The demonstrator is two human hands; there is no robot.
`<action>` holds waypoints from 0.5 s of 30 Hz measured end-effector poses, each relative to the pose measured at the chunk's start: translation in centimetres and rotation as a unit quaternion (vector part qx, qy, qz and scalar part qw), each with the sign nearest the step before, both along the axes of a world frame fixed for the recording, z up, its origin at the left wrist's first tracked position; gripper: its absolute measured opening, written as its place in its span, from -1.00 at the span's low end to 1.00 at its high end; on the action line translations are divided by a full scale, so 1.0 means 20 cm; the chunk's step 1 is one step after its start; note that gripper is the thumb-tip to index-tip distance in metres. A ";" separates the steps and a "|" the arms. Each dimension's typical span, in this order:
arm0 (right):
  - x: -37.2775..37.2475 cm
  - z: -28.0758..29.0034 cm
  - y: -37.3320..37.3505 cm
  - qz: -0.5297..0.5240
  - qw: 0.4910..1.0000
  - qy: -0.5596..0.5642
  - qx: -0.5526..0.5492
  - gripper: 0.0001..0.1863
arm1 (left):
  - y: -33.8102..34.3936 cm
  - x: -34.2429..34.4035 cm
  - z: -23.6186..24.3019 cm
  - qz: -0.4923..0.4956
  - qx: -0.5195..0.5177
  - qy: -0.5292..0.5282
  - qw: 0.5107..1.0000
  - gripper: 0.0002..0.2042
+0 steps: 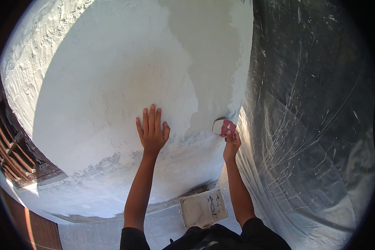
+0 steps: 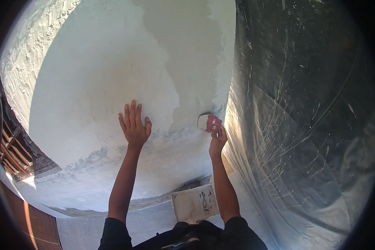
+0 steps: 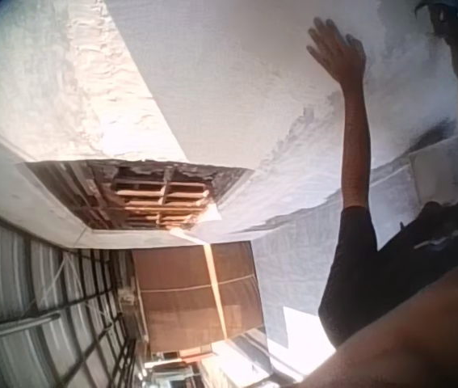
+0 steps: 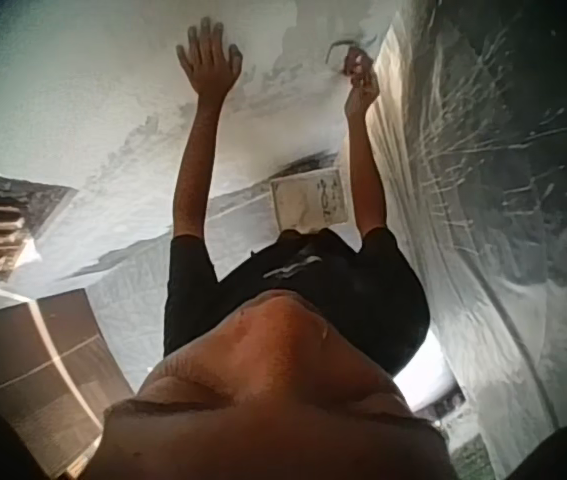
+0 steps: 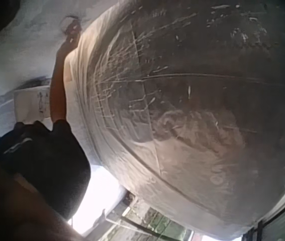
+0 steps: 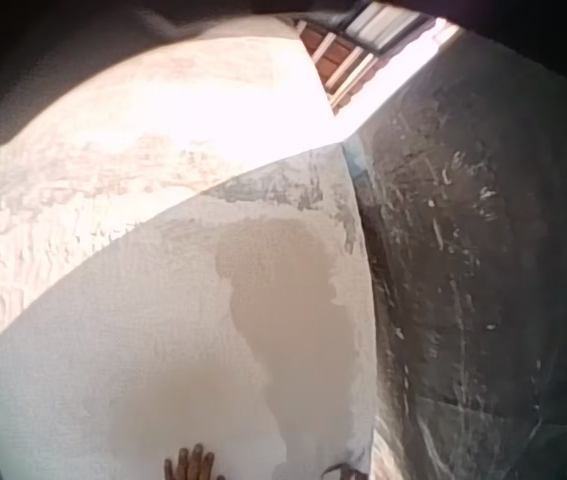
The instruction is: The person applies plaster compound from a bucket onto a wall corner and smooths it with a hand scraper.
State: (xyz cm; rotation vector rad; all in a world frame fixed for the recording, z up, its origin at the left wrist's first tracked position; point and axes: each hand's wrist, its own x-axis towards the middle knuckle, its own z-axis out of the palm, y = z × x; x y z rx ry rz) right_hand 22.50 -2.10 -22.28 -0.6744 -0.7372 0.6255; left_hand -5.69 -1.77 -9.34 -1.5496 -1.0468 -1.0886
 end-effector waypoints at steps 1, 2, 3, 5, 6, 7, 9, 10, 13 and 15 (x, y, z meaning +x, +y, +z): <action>0.02 0.00 0.00 -0.018 0.999 0.026 0.003 -0.77 | 0.00 0.00 0.00 0.000 0.003 0.001 1.000 -0.57; 0.00 -0.01 0.00 -0.015 1.000 0.026 0.005 -0.77 | 0.00 -0.01 0.01 0.003 0.005 0.001 1.000 -0.57; -0.02 -0.01 -0.01 0.024 1.000 -0.007 0.014 -0.78 | 0.00 0.00 0.01 0.001 0.003 0.001 1.000 -0.57; -0.13 0.02 -0.06 0.097 0.992 -0.079 -0.001 -0.76 | 0.00 -0.03 -0.01 0.002 -0.003 0.000 1.000 -0.57; -0.17 0.01 -0.05 0.120 0.986 -0.117 0.021 -0.73 | 0.00 -0.01 -0.01 0.002 -0.005 -0.001 1.000 -0.57; -0.19 -0.05 -0.01 0.129 0.975 -0.178 0.026 -0.71 | 0.00 0.00 0.00 0.002 -0.006 -0.002 1.000 -0.57; -0.20 -0.11 0.03 0.138 0.961 -0.237 0.029 -0.70 | 0.01 0.02 0.01 -0.006 -0.005 -0.002 1.000 -0.56; -0.20 -0.10 0.05 0.095 0.960 -0.261 0.013 -0.71 | 0.01 0.01 0.00 -0.007 -0.004 -0.003 1.000 -0.56; -0.22 0.05 0.05 0.046 0.983 -0.179 -0.002 -0.73 | 0.00 -0.04 -0.01 0.006 -0.007 0.002 1.000 -0.55; -0.09 0.11 0.03 -0.006 0.999 -0.037 0.010 -0.73 | 0.00 -0.01 0.00 0.001 -0.004 -0.001 1.000 -0.55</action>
